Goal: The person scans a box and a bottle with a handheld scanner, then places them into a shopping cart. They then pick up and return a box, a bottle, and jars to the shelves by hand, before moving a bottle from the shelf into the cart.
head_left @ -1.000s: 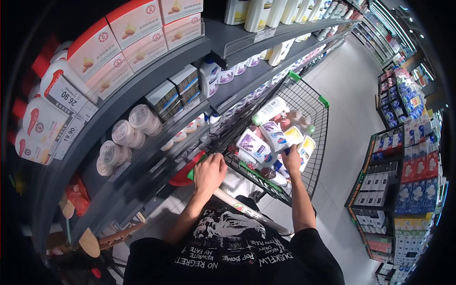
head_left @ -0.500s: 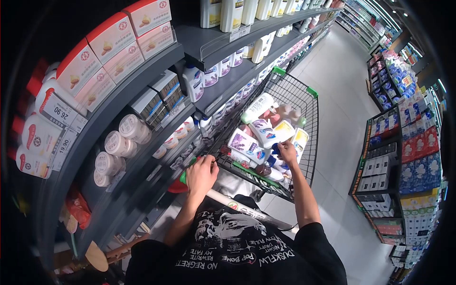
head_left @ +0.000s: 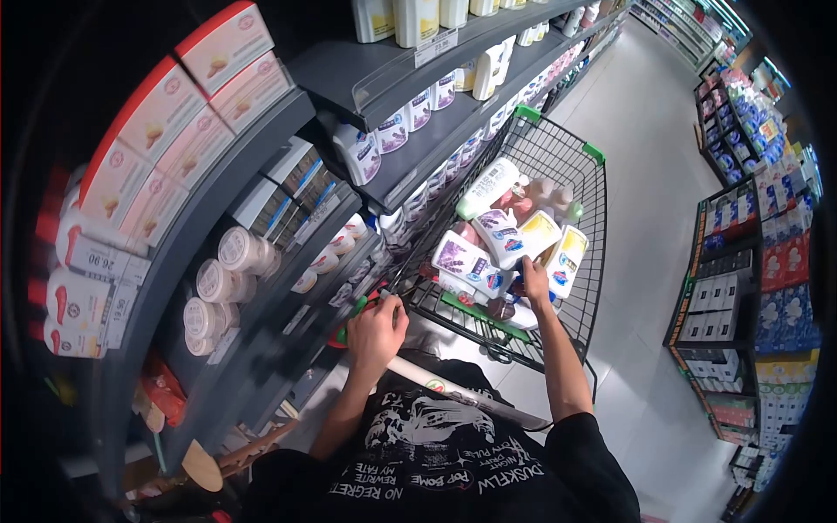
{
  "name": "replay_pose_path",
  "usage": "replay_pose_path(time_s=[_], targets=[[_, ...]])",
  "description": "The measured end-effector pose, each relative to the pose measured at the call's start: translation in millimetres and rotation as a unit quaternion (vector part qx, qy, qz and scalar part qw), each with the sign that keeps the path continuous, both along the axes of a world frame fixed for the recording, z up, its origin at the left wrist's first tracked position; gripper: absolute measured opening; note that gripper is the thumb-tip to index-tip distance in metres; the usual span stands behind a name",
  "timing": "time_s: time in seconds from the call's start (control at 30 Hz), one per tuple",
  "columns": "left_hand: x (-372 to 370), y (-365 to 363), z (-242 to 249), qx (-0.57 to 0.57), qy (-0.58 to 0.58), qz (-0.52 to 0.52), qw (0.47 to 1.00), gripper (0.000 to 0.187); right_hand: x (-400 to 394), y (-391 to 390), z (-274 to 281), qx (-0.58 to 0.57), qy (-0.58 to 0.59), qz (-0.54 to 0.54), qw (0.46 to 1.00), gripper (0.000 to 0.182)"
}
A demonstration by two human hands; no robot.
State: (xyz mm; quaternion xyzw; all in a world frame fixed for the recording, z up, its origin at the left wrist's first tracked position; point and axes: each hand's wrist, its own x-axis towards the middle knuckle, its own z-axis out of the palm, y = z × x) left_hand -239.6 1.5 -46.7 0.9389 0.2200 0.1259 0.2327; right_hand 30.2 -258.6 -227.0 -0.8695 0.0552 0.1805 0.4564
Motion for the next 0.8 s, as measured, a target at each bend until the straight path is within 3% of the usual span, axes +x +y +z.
replay_pose_path(time_s=[0.07,0.23,0.33,0.43,0.7,0.8], targets=[[1.1,-1.3,2.3,-0.022,0.021,-0.006,1.0,0.011,-1.9,-5.6,-15.2,0.009,-0.001,-0.009,1.0,0.054],[10.7,-2.8,7.5,0.014,0.115,-0.015,0.993,0.011,-14.7,2.3,17.1,-0.037,-0.042,-0.02,0.998,0.06],[17.8,-3.4,9.9,0.009,0.147,-0.025,0.989,0.011,-16.7,8.1,30.1,-0.026,0.012,-0.055,0.998,0.064],[24.0,-3.2,11.7,-0.001,0.177,-0.034,0.984,0.011,-19.7,16.2,51.3,0.108,0.098,-0.133,0.98,0.056],[45.9,-1.5,3.2,-0.007,0.157,-0.043,0.987,0.013,-4.9,28.7,53.2,0.136,0.091,-0.244,0.956,0.046],[56.6,0.2,2.7,-0.003,0.151,-0.048,0.987,0.013,7.5,34.4,48.4,0.235,0.131,-0.251,0.93,0.041]])
